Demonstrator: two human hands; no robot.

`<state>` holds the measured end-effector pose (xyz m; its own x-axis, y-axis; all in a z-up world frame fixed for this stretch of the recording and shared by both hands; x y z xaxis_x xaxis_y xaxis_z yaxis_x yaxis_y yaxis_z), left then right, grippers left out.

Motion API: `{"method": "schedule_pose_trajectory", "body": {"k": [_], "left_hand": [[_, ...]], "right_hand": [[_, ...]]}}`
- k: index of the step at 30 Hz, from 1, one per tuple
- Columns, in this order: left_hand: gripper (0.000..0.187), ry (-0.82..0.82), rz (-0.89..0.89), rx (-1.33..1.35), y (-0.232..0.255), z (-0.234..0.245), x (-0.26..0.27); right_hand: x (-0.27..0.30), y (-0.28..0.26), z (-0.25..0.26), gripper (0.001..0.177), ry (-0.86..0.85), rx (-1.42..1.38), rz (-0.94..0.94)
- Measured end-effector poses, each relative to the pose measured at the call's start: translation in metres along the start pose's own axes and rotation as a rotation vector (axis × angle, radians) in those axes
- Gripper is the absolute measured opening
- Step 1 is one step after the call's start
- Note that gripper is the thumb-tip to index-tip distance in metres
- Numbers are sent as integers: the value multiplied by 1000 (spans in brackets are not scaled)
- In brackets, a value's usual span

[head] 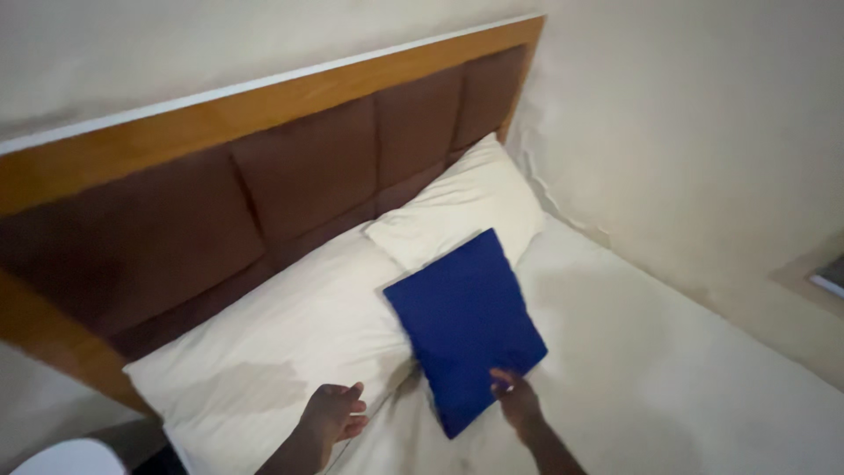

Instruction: The person smooths the bedsheet, positions pillows against the headboard, and places a small blue decorative pillow on the bed.

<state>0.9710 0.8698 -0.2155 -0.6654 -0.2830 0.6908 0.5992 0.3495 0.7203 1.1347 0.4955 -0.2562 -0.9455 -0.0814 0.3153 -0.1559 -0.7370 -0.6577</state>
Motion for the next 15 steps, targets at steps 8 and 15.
{"method": "schedule_pose_trajectory", "body": {"k": [8,15], "left_hand": [[45,-237,-113,61,43,-84,63],[43,-351,-59,-7,-1,-114,86]], "right_hand": [[65,-36,17,33,5,-788,-63],[167,-55,17,26,100,-1060,-96]]}}
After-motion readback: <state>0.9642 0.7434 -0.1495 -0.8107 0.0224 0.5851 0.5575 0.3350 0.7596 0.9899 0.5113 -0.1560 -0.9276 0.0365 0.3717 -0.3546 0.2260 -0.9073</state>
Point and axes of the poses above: each hand's wrist, its own x-axis away from the middle knuckle, its own z-axis out of the back of the hand, y = z × x, the point moved 10 cm from there along -x, towards the middle knuckle, and after that the axes turned 4 degrees about x, right-handed, at the moved point
